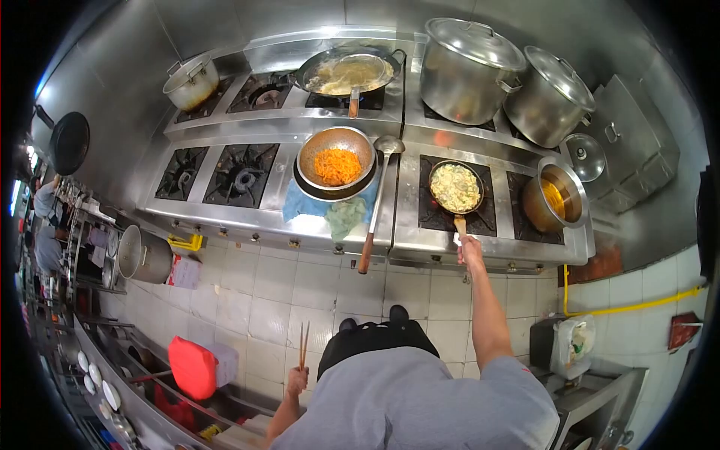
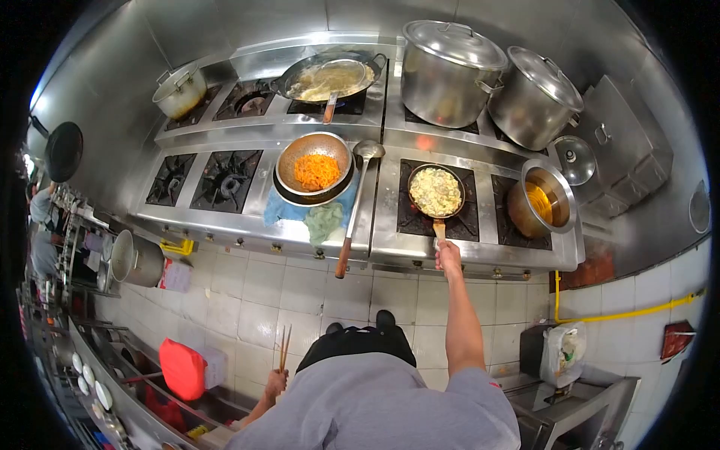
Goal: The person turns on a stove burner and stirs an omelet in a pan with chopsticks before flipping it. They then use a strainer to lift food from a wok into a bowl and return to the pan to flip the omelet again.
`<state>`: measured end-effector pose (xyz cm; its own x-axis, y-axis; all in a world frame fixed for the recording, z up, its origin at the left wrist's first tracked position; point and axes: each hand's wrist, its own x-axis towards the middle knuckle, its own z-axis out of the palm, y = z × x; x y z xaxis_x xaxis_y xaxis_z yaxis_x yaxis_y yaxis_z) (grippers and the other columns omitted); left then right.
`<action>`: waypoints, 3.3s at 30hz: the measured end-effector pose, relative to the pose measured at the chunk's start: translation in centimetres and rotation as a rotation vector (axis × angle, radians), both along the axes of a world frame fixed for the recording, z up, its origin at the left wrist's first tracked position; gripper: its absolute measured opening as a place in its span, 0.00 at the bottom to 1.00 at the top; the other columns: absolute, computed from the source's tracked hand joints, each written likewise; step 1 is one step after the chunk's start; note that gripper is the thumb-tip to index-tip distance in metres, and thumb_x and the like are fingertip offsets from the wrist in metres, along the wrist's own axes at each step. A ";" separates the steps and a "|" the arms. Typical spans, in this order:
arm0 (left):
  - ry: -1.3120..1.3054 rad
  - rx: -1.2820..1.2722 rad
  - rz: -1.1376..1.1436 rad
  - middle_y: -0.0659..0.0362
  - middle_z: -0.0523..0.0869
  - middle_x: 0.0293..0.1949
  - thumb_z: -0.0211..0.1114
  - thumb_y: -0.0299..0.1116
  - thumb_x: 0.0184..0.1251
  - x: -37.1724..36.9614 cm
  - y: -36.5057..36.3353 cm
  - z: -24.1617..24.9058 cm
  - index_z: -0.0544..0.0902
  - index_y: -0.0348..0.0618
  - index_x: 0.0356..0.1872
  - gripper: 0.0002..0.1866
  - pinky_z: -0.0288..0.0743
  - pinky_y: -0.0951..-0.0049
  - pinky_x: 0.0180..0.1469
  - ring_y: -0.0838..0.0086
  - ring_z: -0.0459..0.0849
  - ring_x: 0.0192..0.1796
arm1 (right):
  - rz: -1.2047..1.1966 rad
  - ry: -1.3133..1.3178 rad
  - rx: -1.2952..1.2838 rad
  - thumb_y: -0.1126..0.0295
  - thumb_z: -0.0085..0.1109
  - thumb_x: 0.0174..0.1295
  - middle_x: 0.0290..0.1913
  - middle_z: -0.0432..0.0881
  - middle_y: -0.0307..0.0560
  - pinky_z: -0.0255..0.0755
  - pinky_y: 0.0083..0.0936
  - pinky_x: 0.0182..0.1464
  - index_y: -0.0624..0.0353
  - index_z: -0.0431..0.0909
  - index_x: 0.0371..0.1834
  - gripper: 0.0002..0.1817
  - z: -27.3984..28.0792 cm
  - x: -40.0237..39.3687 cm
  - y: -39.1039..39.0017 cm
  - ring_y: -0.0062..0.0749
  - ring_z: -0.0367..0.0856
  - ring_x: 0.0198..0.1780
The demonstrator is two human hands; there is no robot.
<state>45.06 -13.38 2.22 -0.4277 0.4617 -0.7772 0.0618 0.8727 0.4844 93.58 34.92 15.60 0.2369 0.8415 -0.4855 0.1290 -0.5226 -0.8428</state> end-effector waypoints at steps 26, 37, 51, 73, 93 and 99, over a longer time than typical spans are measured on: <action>-0.156 0.093 -0.129 0.66 0.67 0.13 0.58 0.36 0.66 -1.8 12.4 1.9 0.74 0.40 0.26 0.12 0.58 0.74 0.10 0.79 0.64 0.10 | 0.072 -0.570 0.627 0.55 0.50 0.66 0.19 0.76 0.55 0.67 0.44 0.24 0.65 0.69 0.29 0.20 27.5 2.3 4.6 0.48 0.76 0.21; -0.164 0.084 -0.090 0.66 0.66 0.13 0.56 0.39 0.69 -2.3 10.0 2.1 0.72 0.42 0.29 0.12 0.59 0.74 0.11 0.79 0.64 0.11 | 0.060 -0.274 0.266 0.52 0.51 0.67 0.15 0.70 0.35 0.56 0.26 0.19 0.57 0.74 0.21 0.22 2.7 -1.2 -4.6 0.21 0.64 0.16; 0.025 0.606 -0.231 0.68 0.65 0.14 0.43 0.48 0.76 3.4 17.3 15.5 0.75 0.42 0.38 0.20 0.57 0.81 0.17 0.85 0.63 0.15 | 0.029 -0.079 0.080 0.52 0.45 0.70 0.22 0.70 0.36 0.65 0.26 0.17 0.59 0.72 0.37 0.19 -0.7 -0.7 -1.5 0.20 0.65 0.16; 0.525 0.786 -0.889 0.40 0.81 0.23 0.50 0.35 0.69 34.0 46.7 22.4 0.78 0.42 0.43 0.11 0.76 0.53 0.33 0.48 0.84 0.31 | 0.165 -0.332 0.339 0.67 0.47 0.69 0.29 0.80 0.52 0.75 0.36 0.38 0.59 0.75 0.40 0.09 11.5 10.4 0.3 0.41 0.81 0.30; 1.107 0.785 -1.392 0.53 0.87 0.31 0.56 0.30 0.60 30.2 59.7 31.3 0.86 0.46 0.29 0.09 0.80 0.63 0.35 0.61 0.87 0.35 | 0.611 -1.355 0.489 0.73 0.53 0.56 0.31 0.83 0.51 0.77 0.40 0.37 0.56 0.81 0.30 0.06 17.7 6.7 9.3 0.46 0.84 0.35; 1.074 0.775 -1.514 0.51 0.86 0.30 0.56 0.30 0.59 30.8 61.6 29.4 0.84 0.44 0.29 0.08 0.80 0.59 0.36 0.58 0.87 0.33 | 0.609 -1.426 0.438 0.72 0.55 0.55 0.31 0.84 0.48 0.78 0.34 0.36 0.54 0.83 0.26 0.06 15.7 5.5 11.7 0.41 0.86 0.35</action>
<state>75.84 48.23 31.66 0.4875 0.8730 -0.0169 0.8706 -0.4875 -0.0669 99.05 46.62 31.30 -0.1425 0.9827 0.1184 0.9880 0.1340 0.0769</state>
